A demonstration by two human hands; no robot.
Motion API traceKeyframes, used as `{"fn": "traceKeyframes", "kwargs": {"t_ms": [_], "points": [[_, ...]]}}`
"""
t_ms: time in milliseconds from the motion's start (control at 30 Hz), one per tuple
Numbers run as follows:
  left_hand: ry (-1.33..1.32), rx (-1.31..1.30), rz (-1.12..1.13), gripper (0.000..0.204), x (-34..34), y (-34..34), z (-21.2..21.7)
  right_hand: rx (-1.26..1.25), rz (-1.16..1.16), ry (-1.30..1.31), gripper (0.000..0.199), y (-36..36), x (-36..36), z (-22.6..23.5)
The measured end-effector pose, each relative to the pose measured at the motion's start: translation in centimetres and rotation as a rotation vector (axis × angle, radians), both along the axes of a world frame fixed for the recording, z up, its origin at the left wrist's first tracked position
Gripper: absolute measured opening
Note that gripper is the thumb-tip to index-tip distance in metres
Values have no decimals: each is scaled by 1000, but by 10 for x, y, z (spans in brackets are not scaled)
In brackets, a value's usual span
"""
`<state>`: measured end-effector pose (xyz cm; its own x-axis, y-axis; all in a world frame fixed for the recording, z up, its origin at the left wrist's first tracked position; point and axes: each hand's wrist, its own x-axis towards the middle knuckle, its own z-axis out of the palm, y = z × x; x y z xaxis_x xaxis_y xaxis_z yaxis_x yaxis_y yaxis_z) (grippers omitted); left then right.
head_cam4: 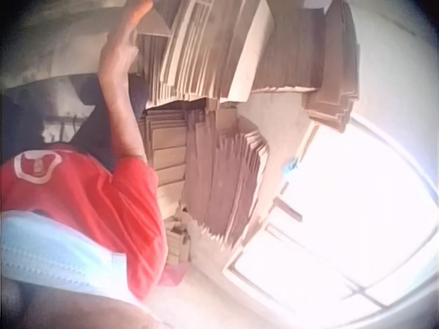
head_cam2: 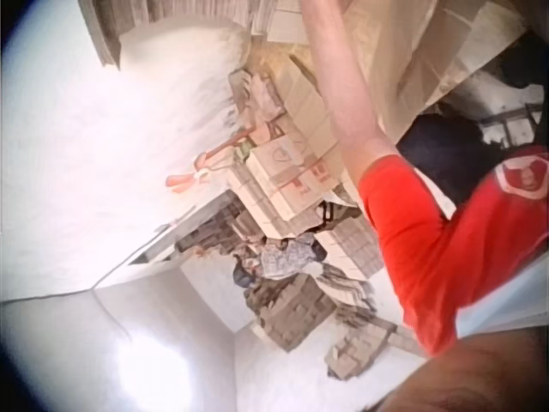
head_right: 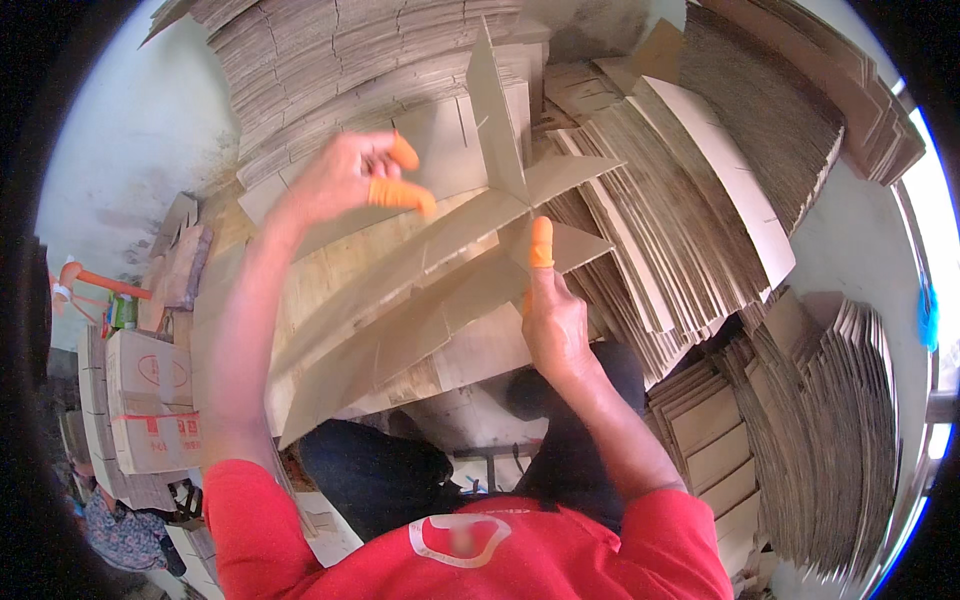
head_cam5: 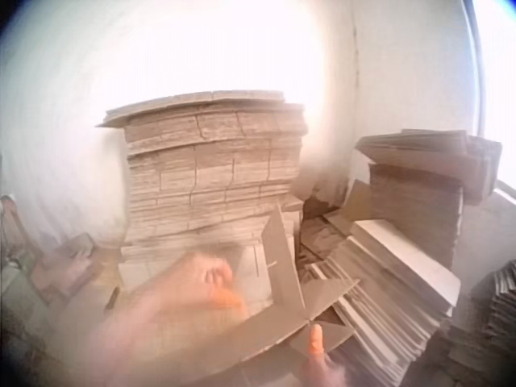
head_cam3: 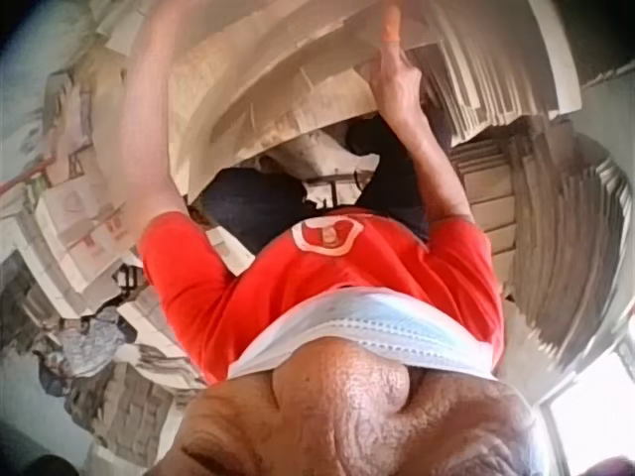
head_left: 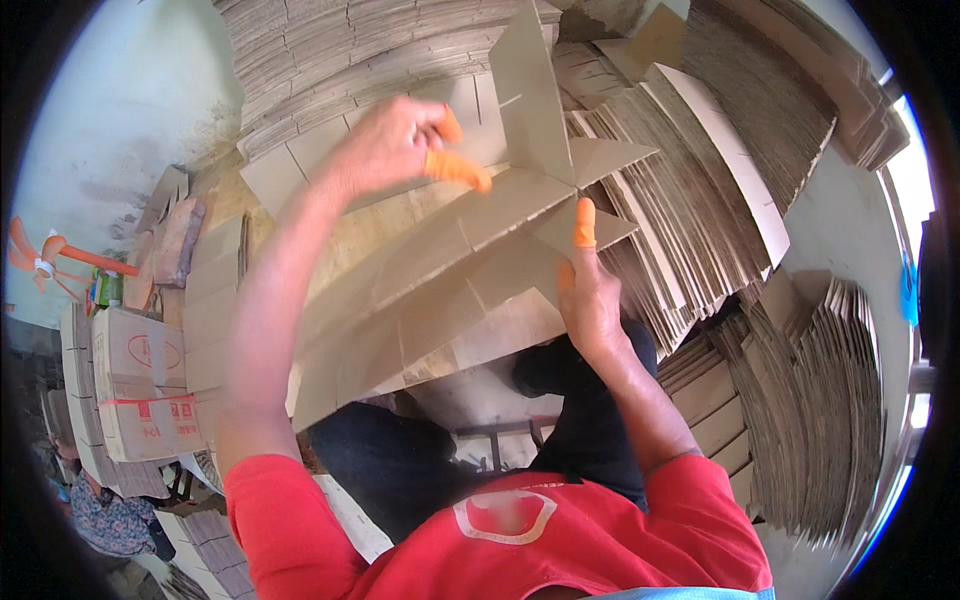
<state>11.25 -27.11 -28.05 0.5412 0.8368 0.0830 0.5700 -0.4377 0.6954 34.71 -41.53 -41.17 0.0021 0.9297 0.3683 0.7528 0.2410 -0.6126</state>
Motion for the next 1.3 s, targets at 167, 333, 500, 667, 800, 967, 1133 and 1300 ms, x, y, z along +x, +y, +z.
{"fn": "traceKeyframes", "kwargs": {"t_ms": [167, 333, 500, 667, 800, 967, 1133, 1300], "points": [[420, 391, 261, 51, 3, 92, -26, 107, -34, -40, 88, -2, -7, 13], [557, 603, 343, 68, 8, 149, -94, 13, 2, 27, 86, -1, -1, 5], [677, 546, 364, 72, 18, 174, -128, -106, -4, 6, 79, 0, 4, 5], [589, 693, 287, 42, 5, 189, -139, -99, 36, 38, 73, 7, 6, 2], [499, 642, 247, 26, 3, 176, -126, 7, 34, 4, 74, 12, 4, 0], [509, 508, 206, 22, 5, 149, -109, 34, 23, -57, 78, 7, 2, 7], [541, 581, 70, 20, 5, 131, -106, 134, 37, -56, 77, 8, -1, 11], [470, 708, 77, 21, 1, 118, -101, 96, 64, -45, 76, -5, 2, 15]]}}
